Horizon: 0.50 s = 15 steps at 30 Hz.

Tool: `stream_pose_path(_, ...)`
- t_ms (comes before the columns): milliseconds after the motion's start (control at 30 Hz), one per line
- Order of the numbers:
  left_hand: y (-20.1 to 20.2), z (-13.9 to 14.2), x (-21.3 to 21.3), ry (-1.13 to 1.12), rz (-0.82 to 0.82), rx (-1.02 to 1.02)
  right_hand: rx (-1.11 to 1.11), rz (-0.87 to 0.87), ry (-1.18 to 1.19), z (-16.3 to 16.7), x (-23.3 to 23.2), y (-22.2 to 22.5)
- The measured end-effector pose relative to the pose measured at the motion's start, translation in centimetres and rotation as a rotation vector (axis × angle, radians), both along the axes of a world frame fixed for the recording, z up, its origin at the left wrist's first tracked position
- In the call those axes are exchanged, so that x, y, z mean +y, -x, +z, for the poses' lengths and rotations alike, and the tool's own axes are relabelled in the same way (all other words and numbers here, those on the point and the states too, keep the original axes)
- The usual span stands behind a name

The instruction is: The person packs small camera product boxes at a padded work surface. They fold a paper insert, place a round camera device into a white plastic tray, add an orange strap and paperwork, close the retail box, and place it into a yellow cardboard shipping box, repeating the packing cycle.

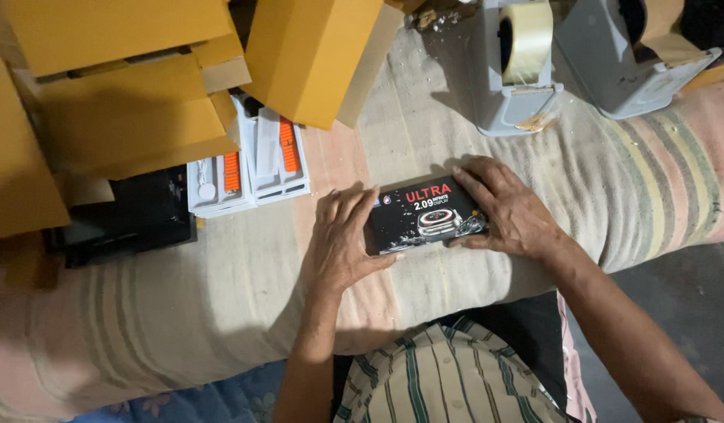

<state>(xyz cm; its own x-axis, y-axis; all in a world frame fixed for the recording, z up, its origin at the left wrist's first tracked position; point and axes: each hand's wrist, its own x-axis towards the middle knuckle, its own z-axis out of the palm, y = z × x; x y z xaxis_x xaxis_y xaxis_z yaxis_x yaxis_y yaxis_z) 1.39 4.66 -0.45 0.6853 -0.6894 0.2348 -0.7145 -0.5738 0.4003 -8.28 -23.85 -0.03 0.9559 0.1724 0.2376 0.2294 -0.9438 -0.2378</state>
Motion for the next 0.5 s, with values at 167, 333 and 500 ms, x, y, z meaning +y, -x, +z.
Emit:
stream_pose_path(167,0.1,-0.5,0.8,0.206,-0.026,-0.189,-0.295,0.100,0.179,-0.4,0.4,1.7)
stream_pose_path(333,1.4,-3.8,-0.6,0.428,0.127,0.134,-0.259,0.092,0.117,1.8,-0.3,1.2)
stream_pose_path(500,3.8,-5.2,-2.0,0.254,0.521,0.381,-0.011,-0.069,0.210,2.1,0.9,-1.5)
